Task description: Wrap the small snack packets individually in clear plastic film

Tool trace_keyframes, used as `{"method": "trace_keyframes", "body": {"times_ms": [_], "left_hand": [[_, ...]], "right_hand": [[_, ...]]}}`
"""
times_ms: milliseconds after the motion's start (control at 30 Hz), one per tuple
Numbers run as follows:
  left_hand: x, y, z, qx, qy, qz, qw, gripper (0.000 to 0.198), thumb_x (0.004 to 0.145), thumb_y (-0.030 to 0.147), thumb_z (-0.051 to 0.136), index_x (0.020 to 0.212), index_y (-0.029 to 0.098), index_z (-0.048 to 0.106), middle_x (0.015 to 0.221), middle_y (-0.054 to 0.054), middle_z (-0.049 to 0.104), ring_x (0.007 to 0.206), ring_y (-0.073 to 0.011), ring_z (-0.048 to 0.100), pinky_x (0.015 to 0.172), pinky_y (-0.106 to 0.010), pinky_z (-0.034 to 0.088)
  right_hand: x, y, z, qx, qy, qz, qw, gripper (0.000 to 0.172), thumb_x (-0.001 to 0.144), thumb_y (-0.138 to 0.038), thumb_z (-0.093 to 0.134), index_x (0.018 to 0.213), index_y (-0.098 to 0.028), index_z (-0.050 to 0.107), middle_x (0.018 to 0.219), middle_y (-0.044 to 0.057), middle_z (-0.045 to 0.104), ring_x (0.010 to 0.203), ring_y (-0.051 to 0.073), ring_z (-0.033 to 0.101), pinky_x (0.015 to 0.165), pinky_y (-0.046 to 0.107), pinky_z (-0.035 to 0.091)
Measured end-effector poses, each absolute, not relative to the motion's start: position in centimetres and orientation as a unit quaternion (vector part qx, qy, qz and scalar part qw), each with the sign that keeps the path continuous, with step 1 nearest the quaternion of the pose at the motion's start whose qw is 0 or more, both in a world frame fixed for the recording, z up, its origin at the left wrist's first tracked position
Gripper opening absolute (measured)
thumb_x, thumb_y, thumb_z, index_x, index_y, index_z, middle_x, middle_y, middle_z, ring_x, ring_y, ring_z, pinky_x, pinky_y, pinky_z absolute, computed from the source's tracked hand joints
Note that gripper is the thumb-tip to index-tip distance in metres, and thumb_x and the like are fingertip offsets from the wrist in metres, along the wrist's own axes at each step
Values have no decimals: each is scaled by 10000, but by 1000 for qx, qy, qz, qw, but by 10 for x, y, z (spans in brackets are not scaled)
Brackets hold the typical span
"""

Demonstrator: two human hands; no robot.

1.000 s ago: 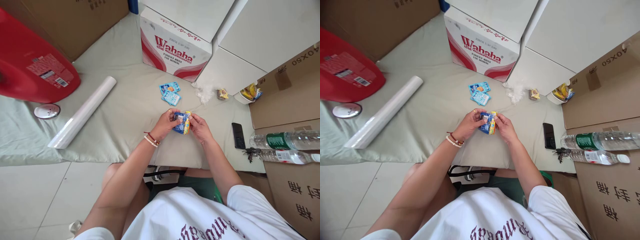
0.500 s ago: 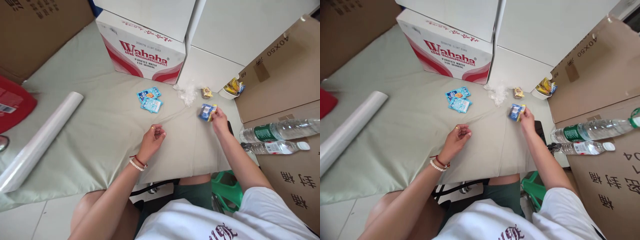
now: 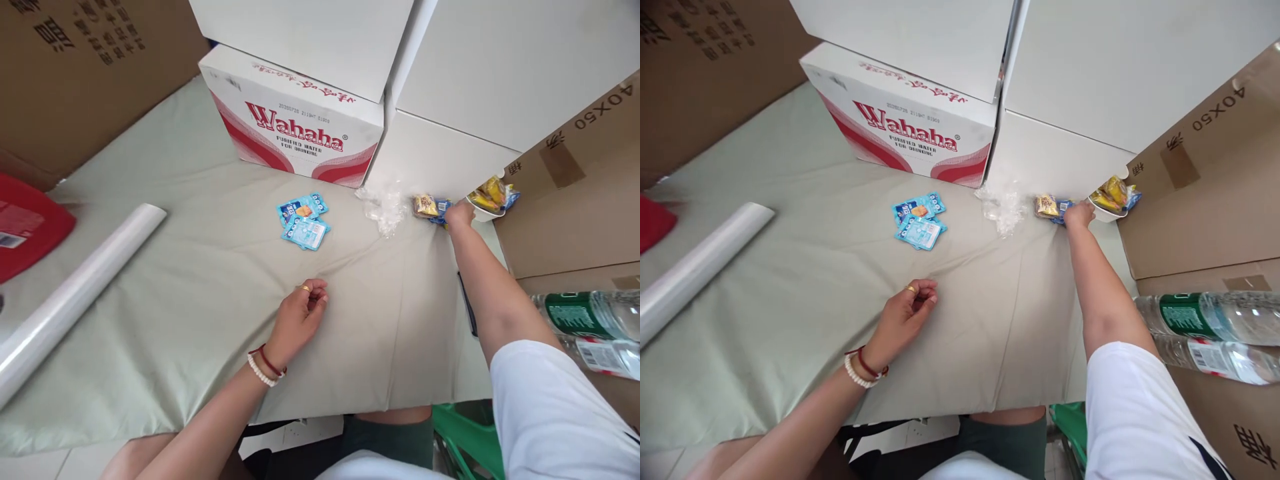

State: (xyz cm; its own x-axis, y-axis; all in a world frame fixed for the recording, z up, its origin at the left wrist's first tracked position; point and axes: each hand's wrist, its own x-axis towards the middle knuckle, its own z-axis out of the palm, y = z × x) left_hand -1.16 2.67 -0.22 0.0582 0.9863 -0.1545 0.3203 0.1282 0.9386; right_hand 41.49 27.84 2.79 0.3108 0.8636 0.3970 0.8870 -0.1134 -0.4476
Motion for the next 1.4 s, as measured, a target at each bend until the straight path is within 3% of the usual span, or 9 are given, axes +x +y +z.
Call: {"method": "trace_keyframes", "body": {"times_ms": [133,300,400,500,600,767,867,1067,1400], "left_hand": [[-11,27,-2,560,579,366,466,254,900,362,585,1108,230,647,930,-44,739,829,-223,704,794,-378,569],[-9,28,-2,550,560,388,483,227,860,287,607,1079,236,639,919,-33,734,827,-211,700,799,-362,553],[-6,27,-2,522,543,416,510,228,845,266,635,1069,223,633,921,-31,723,830,-195,689,821,-356,548],[-3,29,-2,472,522,450,550,226,857,348,692,1032,218,632,939,-38,706,886,-192,675,838,-351,553],[-5,34,4,396,485,477,617,401,862,534,730,1059,205,614,1103,-98,690,1031,-227,671,808,-350,579],[-19,39,21,257,402,498,724,905,794,624,819,1518,281,399,1612,-191,425,1377,-309,564,918,-382,587],[-24,38,26,261,340,443,787,1022,686,521,934,1527,275,407,1509,-176,557,1246,-302,645,890,-387,572],[-30,43,22,372,362,454,724,512,550,365,975,897,163,657,929,-10,691,891,-163,635,863,-318,495],[-54,49,37,355,360,454,734,486,576,357,964,756,189,545,855,13,638,835,-138,632,741,-260,457]], "right_hand": [[386,264,45,-755,-544,-72,359,343,1063,-193,389,1183,-13,655,1306,294,537,1152,272,577,1060,481,413],[312,225,49,-575,-757,-2,311,361,948,-412,663,1228,-187,688,1263,150,618,1032,256,624,919,414,517],[279,208,45,-580,-782,36,226,278,864,-397,717,1049,-192,745,1036,129,684,1031,313,612,926,474,504],[257,183,45,-618,-707,109,325,204,886,-405,673,863,-210,729,835,70,670,856,254,598,872,445,507],[233,139,51,-574,-597,309,467,227,840,-458,772,918,-251,723,880,13,687,780,182,588,769,345,507],[180,59,57,-508,-471,554,462,299,749,-460,895,863,-276,689,976,10,717,832,174,647,738,319,540],[159,37,53,-511,-433,590,451,331,732,-454,912,850,-266,667,932,6,714,808,174,649,728,321,557],[169,37,49,-556,-426,499,511,363,763,-500,872,883,-251,636,834,-17,664,665,132,571,566,253,465],[205,23,56,-573,-391,439,572,389,721,-512,912,869,-239,677,764,-28,632,574,90,493,471,212,389]]}}
